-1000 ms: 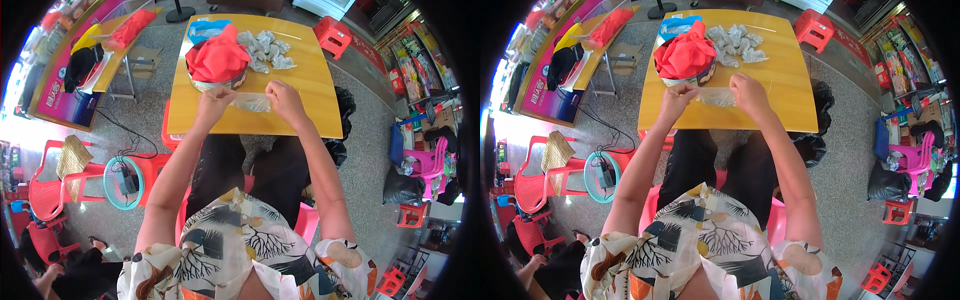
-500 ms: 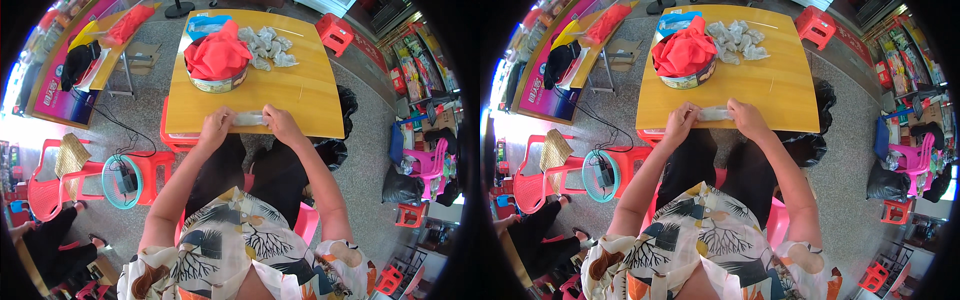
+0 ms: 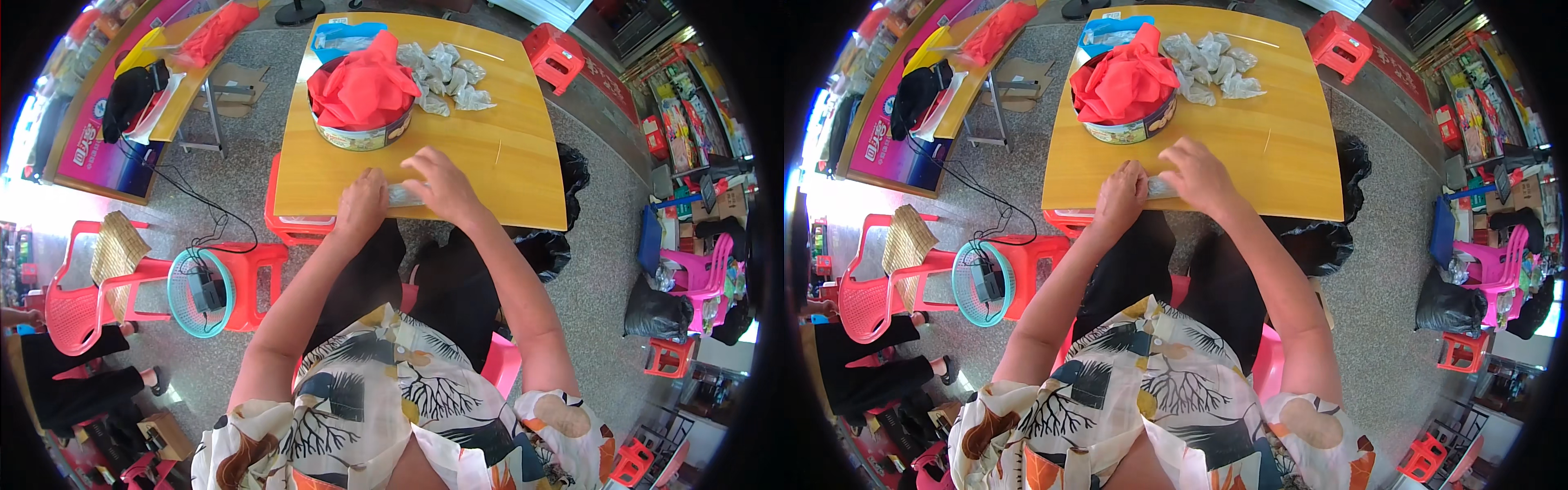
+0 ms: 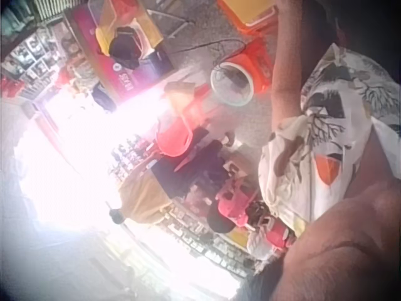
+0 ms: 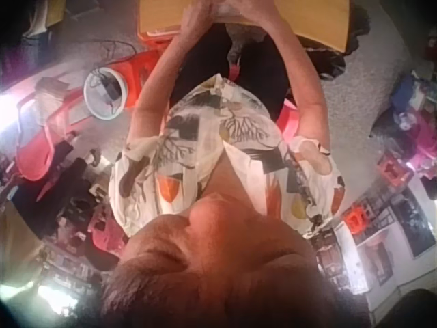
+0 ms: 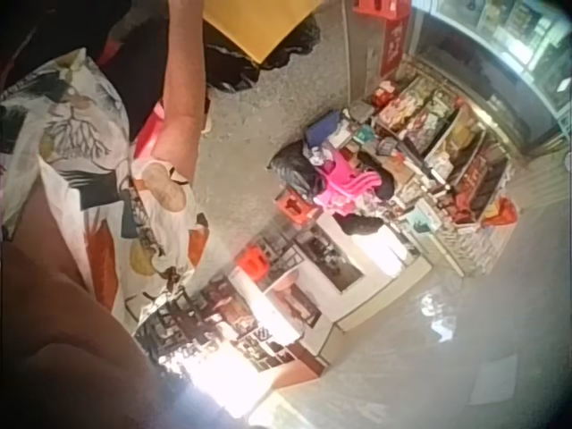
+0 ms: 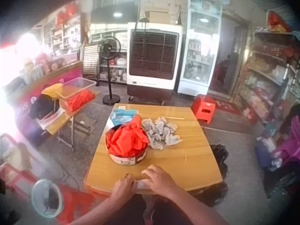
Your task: The person sits at a table and repeatedly wraps small items in red paper. They pick up a small item, fold a piece of red paper around it, and place the wrapped item on the table. The process is repeated multiple times throughout the video.
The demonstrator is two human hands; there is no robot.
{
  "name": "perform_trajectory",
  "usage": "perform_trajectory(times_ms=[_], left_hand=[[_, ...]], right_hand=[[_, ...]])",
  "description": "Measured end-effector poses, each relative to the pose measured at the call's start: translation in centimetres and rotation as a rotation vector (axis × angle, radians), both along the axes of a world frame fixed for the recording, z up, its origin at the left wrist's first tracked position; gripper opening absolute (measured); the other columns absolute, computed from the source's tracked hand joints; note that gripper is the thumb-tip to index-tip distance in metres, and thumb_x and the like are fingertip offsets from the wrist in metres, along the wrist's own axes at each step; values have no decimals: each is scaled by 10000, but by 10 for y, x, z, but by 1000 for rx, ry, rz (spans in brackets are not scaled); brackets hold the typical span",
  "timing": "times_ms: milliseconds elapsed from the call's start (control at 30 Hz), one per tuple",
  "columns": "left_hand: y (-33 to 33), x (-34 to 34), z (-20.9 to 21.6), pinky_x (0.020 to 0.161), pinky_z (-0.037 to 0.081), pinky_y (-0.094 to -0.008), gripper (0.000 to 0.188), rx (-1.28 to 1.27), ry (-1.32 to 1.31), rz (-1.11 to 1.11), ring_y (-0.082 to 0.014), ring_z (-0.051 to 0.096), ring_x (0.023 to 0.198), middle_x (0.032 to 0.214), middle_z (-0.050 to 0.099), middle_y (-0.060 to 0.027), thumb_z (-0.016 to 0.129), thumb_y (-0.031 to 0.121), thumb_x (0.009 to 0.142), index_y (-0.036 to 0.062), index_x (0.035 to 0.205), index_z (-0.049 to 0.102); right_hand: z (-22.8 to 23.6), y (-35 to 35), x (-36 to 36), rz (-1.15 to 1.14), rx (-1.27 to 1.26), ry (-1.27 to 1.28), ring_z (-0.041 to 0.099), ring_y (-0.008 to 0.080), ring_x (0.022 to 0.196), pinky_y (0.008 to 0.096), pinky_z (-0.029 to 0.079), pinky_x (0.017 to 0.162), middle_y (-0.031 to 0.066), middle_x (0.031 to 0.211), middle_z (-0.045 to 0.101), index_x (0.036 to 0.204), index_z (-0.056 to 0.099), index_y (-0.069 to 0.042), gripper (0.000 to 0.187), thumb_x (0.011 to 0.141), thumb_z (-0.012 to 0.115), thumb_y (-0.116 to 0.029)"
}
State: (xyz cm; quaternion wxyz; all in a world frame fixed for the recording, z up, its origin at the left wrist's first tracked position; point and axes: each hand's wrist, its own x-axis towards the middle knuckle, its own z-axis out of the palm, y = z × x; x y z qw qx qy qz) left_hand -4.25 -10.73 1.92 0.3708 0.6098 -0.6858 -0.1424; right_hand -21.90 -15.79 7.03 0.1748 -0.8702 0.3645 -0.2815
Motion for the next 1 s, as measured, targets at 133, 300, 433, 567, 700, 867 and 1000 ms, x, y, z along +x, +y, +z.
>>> perform_trajectory(times_ms=[133, 300, 433, 567, 700, 867, 1000], left_hand=[[2, 4, -4, 639, 483, -508, 81, 19, -19, -24, -422, 607, 735, 828, 589, -202, 551, 71, 876, 13, 862, 496], [5, 7, -2, 636, 477, -435, 115, 37, 58, -5, -365, 611, 705, 795, 606, -177, 639, 57, 821, 9, 810, 535], [2, 18, 3, 634, 493, -393, 138, 20, 175, -69, -331, 617, 676, 791, 615, -166, 689, 76, 806, 1, 841, 579], [-8, 33, 43, 694, 501, -418, 254, -67, 205, 50, -347, 623, 772, 916, 602, -157, 709, 125, 810, 29, 1000, 571], [-36, 44, 93, 783, 495, -440, 429, -296, -16, 193, -357, 600, 934, 1045, 566, -135, 732, 175, 809, 69, 1162, 513], [-82, 56, 88, 804, 494, -440, 500, -257, -304, 195, -358, 594, 996, 1040, 589, -142, 741, 148, 785, 85, 1218, 499], [-96, 65, 102, 783, 511, -342, 473, -159, 10, 18, -266, 644, 848, 937, 627, -116, 722, 114, 807, 87, 1231, 514]], right_hand=[[-15, 3, 8, 46, 113, 271, 557, 324, 1026, 435, 471, 834, 135, 1010, 562, 930, 601, -14, 285, 778, 735, -214], [-11, -2, 13, 29, 340, 378, 609, 342, 993, 442, 481, 842, 160, 995, 647, 933, 625, -25, 312, 743, 765, -230], [-2, 0, 25, -15, 475, 338, 621, 351, 977, 437, 484, 833, 169, 973, 665, 906, 631, -22, 265, 746, 747, -197], [-9, 6, 16, 66, 355, 297, 624, 348, 852, 440, 486, 758, 154, 883, 653, 869, 624, -18, 227, 763, 729, -189], [-32, 19, 6, 84, 243, 66, 579, 360, 685, 422, 470, 668, 136, 784, 616, 843, 575, -14, 219, 783, 714, -171], [-28, 33, -10, -122, 566, -288, 589, 221, 687, 321, 453, 645, 79, 796, 600, 849, 516, -16, 214, 805, 703, -110], [-33, 41, -44, -112, 746, -757, 608, 134, 767, 280, 479, 680, 65, 837, 615, 938, 525, -33, 203, 824, 688, -75]])
